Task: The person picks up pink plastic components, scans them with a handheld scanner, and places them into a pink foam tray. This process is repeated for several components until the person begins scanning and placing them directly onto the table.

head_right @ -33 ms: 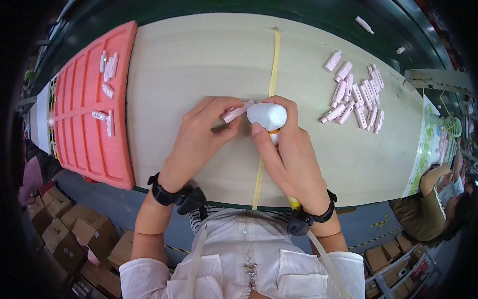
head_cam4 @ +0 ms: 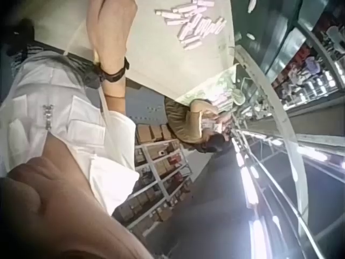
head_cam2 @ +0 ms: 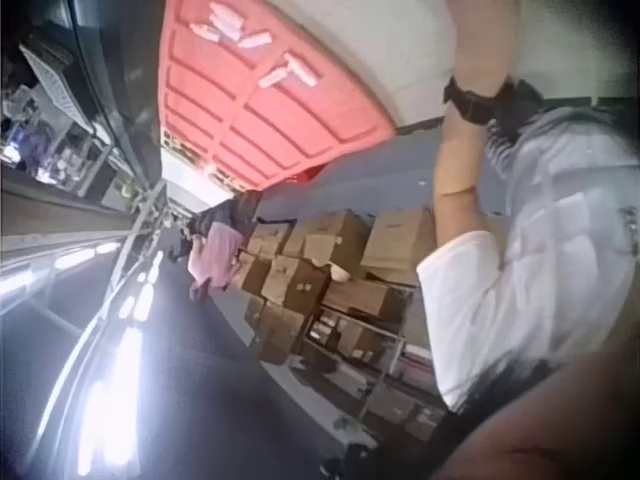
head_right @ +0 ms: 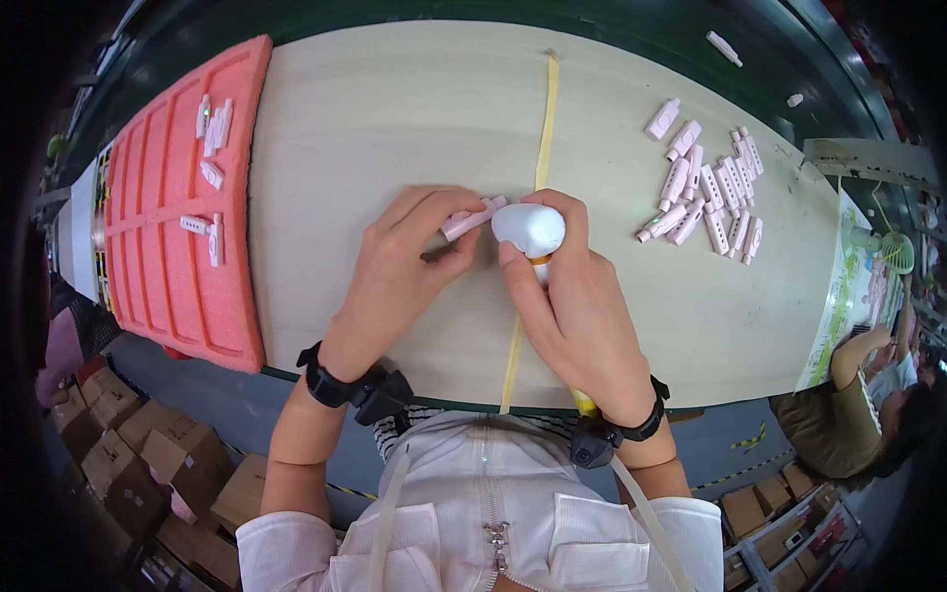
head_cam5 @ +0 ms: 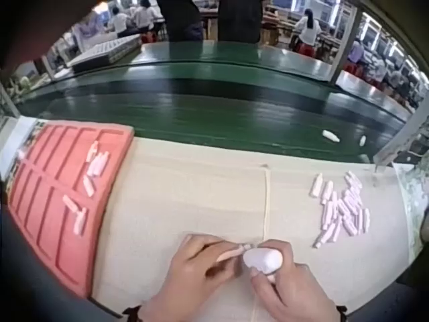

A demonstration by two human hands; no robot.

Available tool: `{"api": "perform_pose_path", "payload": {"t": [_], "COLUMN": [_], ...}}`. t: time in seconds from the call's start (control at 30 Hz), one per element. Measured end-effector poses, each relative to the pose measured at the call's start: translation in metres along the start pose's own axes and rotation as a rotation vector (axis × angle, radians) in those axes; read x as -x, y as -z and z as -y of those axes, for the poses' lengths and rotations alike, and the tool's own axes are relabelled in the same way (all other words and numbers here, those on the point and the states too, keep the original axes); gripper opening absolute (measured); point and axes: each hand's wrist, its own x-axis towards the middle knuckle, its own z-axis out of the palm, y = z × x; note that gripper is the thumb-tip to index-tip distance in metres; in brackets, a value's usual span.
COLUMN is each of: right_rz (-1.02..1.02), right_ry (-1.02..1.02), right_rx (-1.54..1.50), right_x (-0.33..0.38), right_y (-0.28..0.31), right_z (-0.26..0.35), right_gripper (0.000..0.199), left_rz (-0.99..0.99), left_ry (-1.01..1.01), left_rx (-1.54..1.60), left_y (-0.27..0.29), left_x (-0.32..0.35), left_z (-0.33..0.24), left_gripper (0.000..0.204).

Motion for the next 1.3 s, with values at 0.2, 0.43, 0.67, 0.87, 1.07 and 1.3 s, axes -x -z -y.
{"api": "perform_pose_path", "payload": {"t": [0.2,0.43,0.67,0.87,1.07,1.3], "right_rz": [0.001,-0.131,-0.16,-0.226,-0.173,-0.123], "right_ry": [0.023,0.153,0.149,-0.022,0.039,0.095], "right_rx": [0.301,0.35,0.334,-0.169,-0.277,-0.29], "right_x": [-0.003,-0.003,-0.02,-0.024,-0.02,-0.02], "right_y": [-0.008,-0.028,-0.015,-0.011,-0.013,-0.016], "right_z": [0.008,-0.001,-0.01,-0.01,-0.006,-0.008], "right_gripper": [0.038,0.036,0.037,0.045,0.052,0.054], "left_rz": [-0.068,-0.084,-0.102,-0.027,0.005,-0.018], "left_ry": [-0.052,-0.012,-0.037,0.079,0.321,0.348], "left_rx": [-0.113,-0.095,-0.058,0.252,0.634,0.608], "left_y": [-0.004,-0.009,-0.006,-0.001,0.008,0.009], "left_x": [0.008,0.014,0.014,0.011,0.008,0.008], "left_z": [0.01,0.011,0.014,0.007,0.001,-0.001], "left_gripper": [0.037,0.052,0.048,0.032,0.017,0.016]}}
